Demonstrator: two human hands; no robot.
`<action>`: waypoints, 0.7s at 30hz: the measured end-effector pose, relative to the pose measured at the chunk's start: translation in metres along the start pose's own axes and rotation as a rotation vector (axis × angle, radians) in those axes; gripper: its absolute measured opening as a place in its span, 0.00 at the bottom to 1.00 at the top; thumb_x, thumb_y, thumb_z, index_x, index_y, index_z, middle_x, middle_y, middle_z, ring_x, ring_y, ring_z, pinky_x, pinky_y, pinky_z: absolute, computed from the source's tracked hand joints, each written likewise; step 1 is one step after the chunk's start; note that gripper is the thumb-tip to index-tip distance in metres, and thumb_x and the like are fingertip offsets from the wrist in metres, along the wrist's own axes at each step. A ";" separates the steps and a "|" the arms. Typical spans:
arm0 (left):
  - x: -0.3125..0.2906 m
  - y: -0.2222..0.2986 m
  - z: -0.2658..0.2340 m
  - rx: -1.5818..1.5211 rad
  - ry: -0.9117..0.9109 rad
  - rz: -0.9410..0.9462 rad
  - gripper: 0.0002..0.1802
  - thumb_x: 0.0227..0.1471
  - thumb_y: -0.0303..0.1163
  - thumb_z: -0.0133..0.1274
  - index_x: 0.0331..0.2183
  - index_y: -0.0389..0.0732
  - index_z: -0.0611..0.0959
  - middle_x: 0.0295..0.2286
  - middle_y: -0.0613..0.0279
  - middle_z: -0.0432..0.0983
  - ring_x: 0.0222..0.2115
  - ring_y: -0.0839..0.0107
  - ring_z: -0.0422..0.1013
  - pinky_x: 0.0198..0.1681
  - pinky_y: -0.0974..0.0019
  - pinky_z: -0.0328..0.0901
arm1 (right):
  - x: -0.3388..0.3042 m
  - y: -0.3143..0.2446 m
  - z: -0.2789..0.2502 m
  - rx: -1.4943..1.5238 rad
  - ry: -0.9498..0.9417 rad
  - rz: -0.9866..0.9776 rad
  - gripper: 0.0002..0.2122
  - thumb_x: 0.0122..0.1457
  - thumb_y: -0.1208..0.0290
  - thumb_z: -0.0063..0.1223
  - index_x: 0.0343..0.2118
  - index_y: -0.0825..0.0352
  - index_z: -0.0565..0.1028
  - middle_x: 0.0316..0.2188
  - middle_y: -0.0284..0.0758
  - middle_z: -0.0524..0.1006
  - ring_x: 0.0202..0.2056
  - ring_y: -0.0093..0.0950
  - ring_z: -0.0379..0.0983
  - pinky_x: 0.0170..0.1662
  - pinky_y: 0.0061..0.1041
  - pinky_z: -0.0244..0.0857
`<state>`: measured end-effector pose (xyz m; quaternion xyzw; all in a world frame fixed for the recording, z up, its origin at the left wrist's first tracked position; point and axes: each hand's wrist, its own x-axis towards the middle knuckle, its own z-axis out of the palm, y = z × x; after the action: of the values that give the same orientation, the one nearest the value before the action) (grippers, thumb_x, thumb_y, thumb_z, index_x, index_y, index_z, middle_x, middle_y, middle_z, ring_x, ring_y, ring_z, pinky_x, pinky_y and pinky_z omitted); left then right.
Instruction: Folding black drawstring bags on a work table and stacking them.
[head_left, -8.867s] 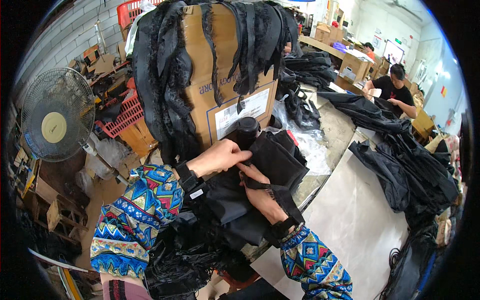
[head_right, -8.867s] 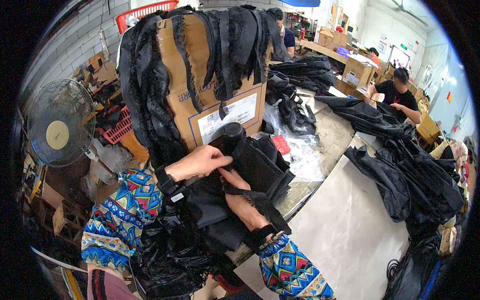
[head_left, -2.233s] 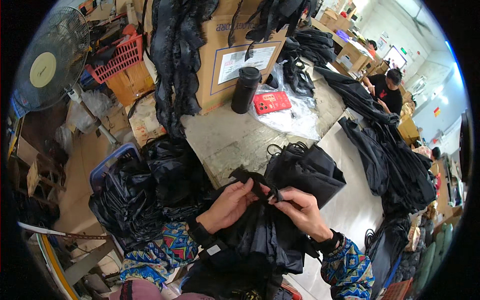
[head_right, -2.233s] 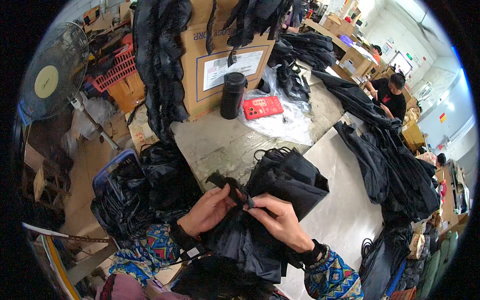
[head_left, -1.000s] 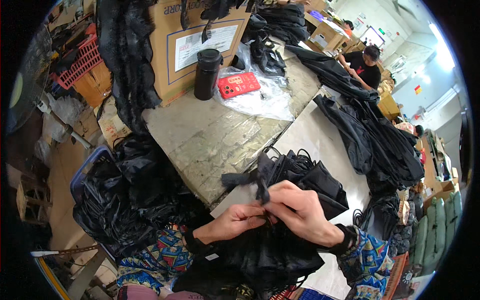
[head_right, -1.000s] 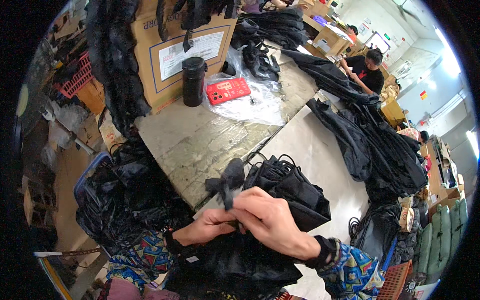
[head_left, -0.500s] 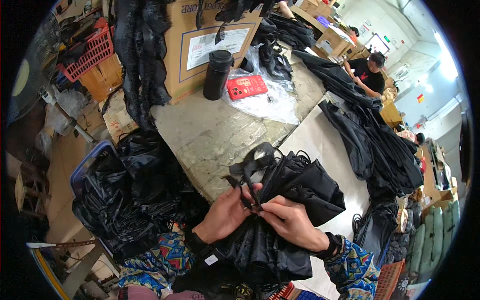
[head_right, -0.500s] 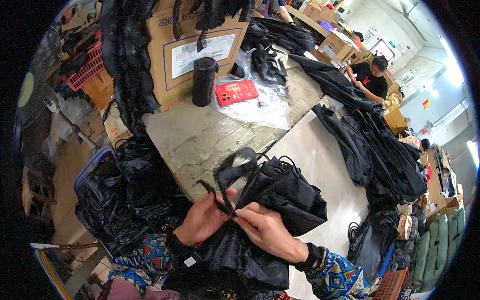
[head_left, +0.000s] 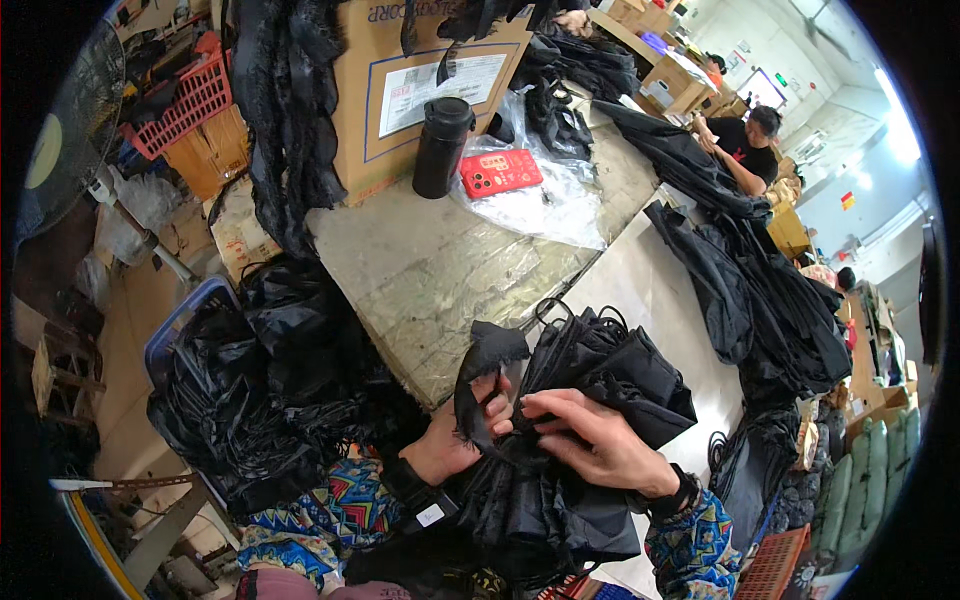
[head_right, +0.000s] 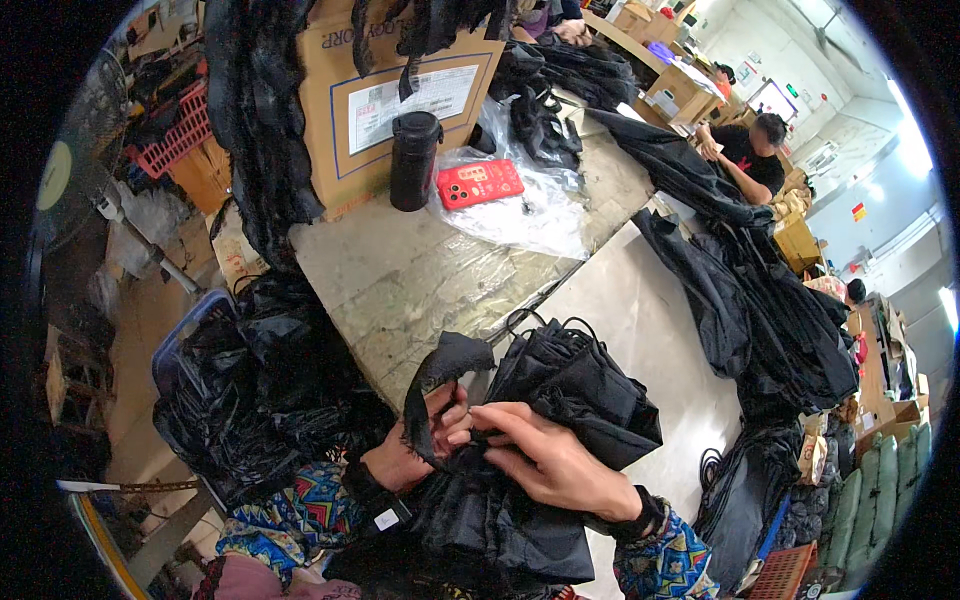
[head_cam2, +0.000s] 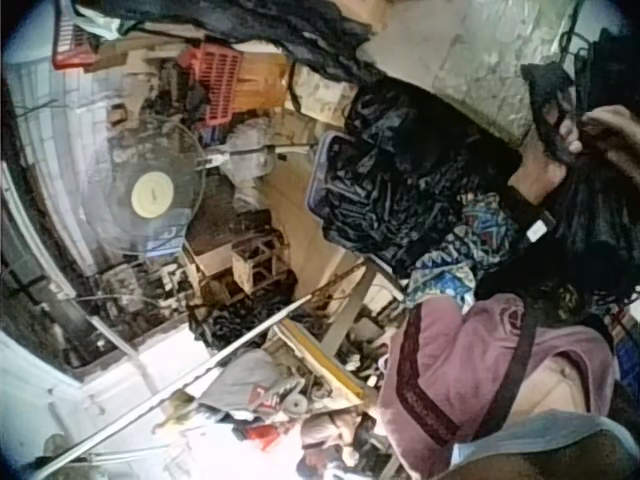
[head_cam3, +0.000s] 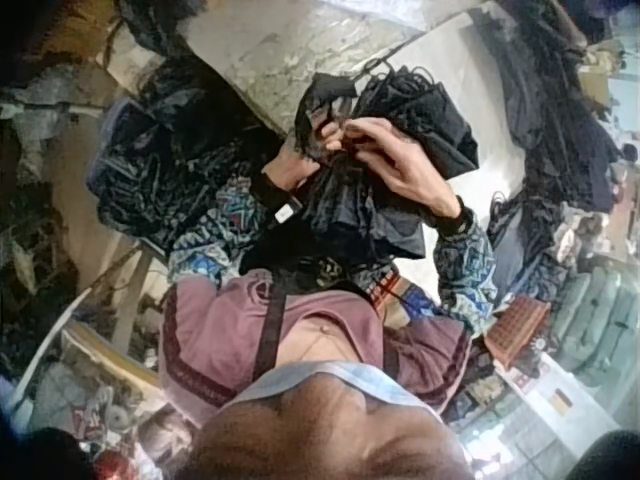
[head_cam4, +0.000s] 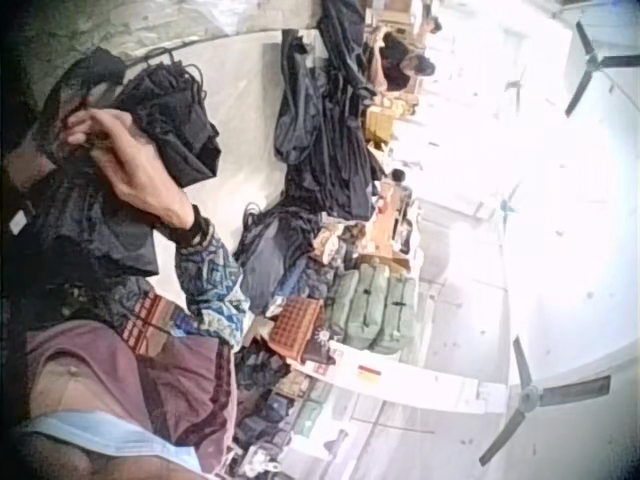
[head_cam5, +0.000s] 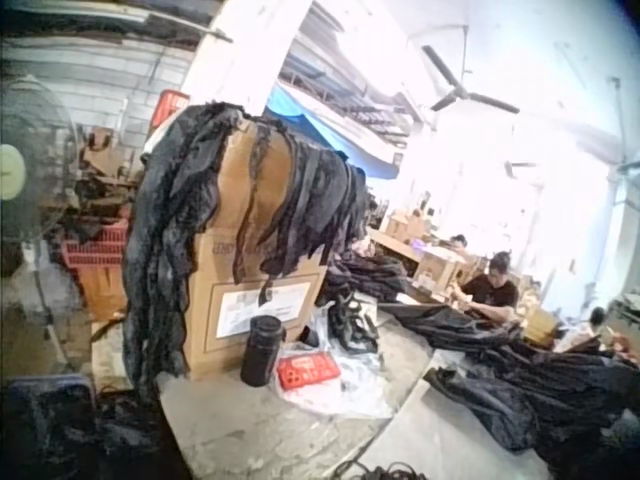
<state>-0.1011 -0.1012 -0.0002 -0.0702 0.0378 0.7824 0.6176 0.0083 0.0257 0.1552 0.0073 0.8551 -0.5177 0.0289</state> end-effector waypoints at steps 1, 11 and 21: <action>0.001 0.000 -0.004 0.000 0.001 -0.004 0.15 0.58 0.40 0.49 0.37 0.36 0.73 0.20 0.68 0.61 0.22 0.76 0.59 0.27 0.70 0.57 | 0.000 -0.005 -0.003 -0.093 -0.086 0.030 0.18 0.60 0.82 0.45 0.54 0.70 0.64 0.49 0.45 0.68 0.48 0.39 0.70 0.51 0.29 0.65; -0.002 -0.003 0.008 0.028 0.093 0.007 0.13 0.60 0.40 0.47 0.36 0.39 0.73 0.18 0.71 0.59 0.20 0.77 0.58 0.25 0.71 0.57 | -0.007 0.022 0.002 -0.031 -0.231 -0.020 0.11 0.58 0.78 0.51 0.44 0.73 0.74 0.47 0.43 0.74 0.47 0.36 0.73 0.48 0.27 0.67; -0.014 0.000 0.037 0.206 0.239 -0.078 0.12 0.60 0.38 0.47 0.32 0.39 0.72 0.15 0.74 0.55 0.15 0.80 0.53 0.21 0.73 0.54 | -0.024 0.022 0.026 0.429 0.065 0.169 0.08 0.60 0.80 0.47 0.39 0.72 0.77 0.36 0.37 0.75 0.35 0.24 0.71 0.38 0.22 0.65</action>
<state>-0.1007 -0.1093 0.0381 -0.1005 0.1883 0.7359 0.6425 0.0343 0.0129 0.1251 0.1016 0.7221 -0.6829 0.0426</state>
